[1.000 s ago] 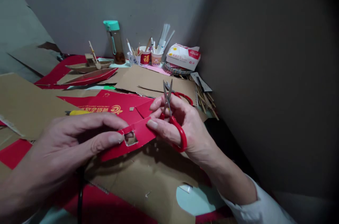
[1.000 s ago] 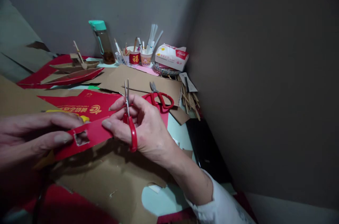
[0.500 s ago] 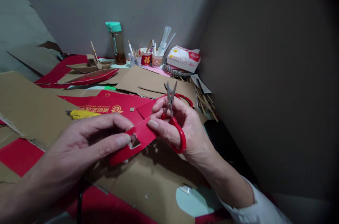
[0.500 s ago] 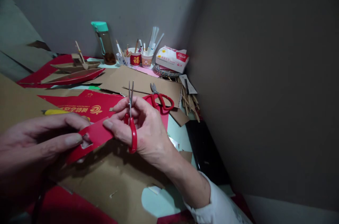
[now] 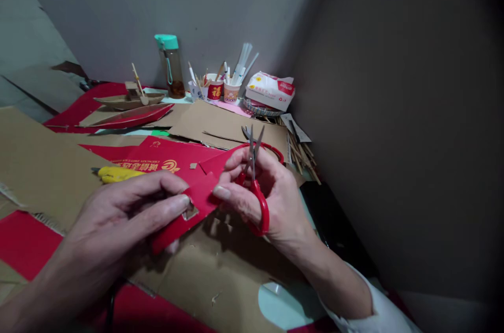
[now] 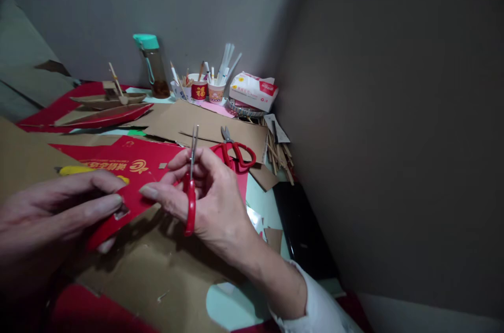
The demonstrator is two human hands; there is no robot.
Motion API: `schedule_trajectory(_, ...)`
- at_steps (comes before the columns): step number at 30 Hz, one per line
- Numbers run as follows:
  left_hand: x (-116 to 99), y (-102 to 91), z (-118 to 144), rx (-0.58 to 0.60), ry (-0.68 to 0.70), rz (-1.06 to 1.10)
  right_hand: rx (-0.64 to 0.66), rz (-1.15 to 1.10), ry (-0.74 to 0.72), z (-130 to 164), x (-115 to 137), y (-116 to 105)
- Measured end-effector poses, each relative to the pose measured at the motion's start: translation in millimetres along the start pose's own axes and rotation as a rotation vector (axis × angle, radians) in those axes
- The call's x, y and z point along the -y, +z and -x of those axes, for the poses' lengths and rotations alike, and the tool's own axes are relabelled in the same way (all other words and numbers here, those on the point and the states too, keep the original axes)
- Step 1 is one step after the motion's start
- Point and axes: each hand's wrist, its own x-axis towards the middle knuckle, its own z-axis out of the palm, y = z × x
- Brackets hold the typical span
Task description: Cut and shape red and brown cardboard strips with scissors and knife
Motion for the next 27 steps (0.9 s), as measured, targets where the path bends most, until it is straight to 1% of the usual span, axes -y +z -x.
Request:
schedule_trajectory(2,-5,3.9,-2,0.004,0.038,0.034,-0.004,0.105,-0.062,2,2,-2)
schedule_trajectory(4,-10,9.2,-5,-0.054,0.139,0.015,0.018,0.292,-0.135,5,4,-2)
schedule_trajectory(6,-14,13.7,-7,-0.113,0.172,0.003,0.114,0.545,-0.248,9,4,-1)
schedule_trajectory(8,-15,15.8,-8,-0.179,0.166,-0.007,0.243,0.837,-0.402,14,1,1)
schedule_trajectory(9,-15,16.0,-7,-0.2,0.171,-0.026,0.284,0.978,-0.484,16,-1,2)
schedule_trajectory(10,-14,15.7,-7,-0.21,0.185,-0.046,0.294,1.103,-0.555,18,-4,3)
schedule_trajectory(11,-13,15.2,-5,-0.204,0.202,-0.061,0.275,1.208,-0.604,20,-6,4)
schedule_trajectory(12,-12,14.9,-4,-0.179,0.211,-0.063,0.246,1.294,-0.62,21,-8,4)
schedule_trajectory(15,-12,16.4,2,-0.09,0.193,0.013,0.201,1.42,-0.575,22,-11,3)
schedule_trajectory(17,-14,20.2,4,-0.093,0.211,0.021,0.17,1.479,-0.578,21,-12,2)
schedule_trajectory(20,-19,28.8,6,-0.149,0.298,-0.04,0.091,1.564,-0.669,19,-15,3)
schedule_trajectory(22,-21,34.1,6,-0.179,0.341,-0.063,0.073,1.589,-0.706,17,-16,5)
schedule_trajectory(24,-20,37.3,8,-0.245,0.382,-0.103,0.086,1.585,-0.736,14,-17,5)
schedule_trajectory(27,-14,37.3,10,-0.352,0.47,-0.202,0.152,1.53,-0.759,13,-16,4)
